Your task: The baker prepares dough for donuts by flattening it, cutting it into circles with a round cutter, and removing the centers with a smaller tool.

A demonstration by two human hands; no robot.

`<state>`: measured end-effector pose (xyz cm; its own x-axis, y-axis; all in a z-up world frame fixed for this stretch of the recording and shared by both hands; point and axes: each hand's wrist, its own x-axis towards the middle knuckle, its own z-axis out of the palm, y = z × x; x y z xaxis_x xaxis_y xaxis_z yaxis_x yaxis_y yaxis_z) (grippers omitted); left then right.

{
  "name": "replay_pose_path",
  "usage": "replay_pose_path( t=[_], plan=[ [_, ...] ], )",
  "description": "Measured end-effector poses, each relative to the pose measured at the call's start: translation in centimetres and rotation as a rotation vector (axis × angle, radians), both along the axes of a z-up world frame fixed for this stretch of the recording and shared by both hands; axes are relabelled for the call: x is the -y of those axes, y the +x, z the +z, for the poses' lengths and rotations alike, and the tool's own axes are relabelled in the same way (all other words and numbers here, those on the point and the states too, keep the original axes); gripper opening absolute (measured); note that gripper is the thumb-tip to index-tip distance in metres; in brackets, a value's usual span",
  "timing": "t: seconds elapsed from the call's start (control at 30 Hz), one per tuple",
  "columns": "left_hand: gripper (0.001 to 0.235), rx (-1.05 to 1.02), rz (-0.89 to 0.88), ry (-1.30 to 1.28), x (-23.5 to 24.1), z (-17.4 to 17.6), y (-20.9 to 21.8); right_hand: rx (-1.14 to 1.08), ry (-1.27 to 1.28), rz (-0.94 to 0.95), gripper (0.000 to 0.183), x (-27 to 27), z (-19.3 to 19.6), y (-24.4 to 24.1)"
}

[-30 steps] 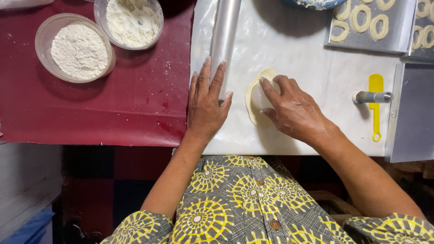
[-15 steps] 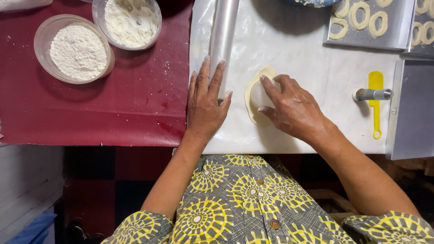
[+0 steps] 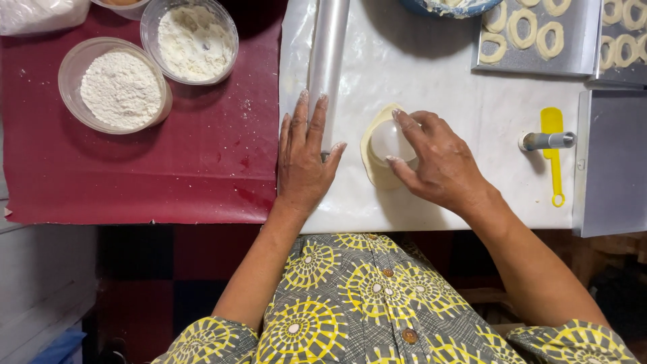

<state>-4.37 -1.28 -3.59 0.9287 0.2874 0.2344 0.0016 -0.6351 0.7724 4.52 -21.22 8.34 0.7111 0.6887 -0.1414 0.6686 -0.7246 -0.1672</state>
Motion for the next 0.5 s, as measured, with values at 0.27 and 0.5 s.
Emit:
replay_pose_path(
  t=[0.27,0.5],
  plan=[
    [0.086,0.009,-0.019,0.003,0.0,0.2,0.0,0.081,0.070,-0.188,0.067,5.6,-1.1,2.8],
    [0.079,0.020,-0.038,0.000,-0.1,-0.6,1.4,0.161,0.012,-0.368,0.072,9.6,-3.4,4.4]
  ],
)
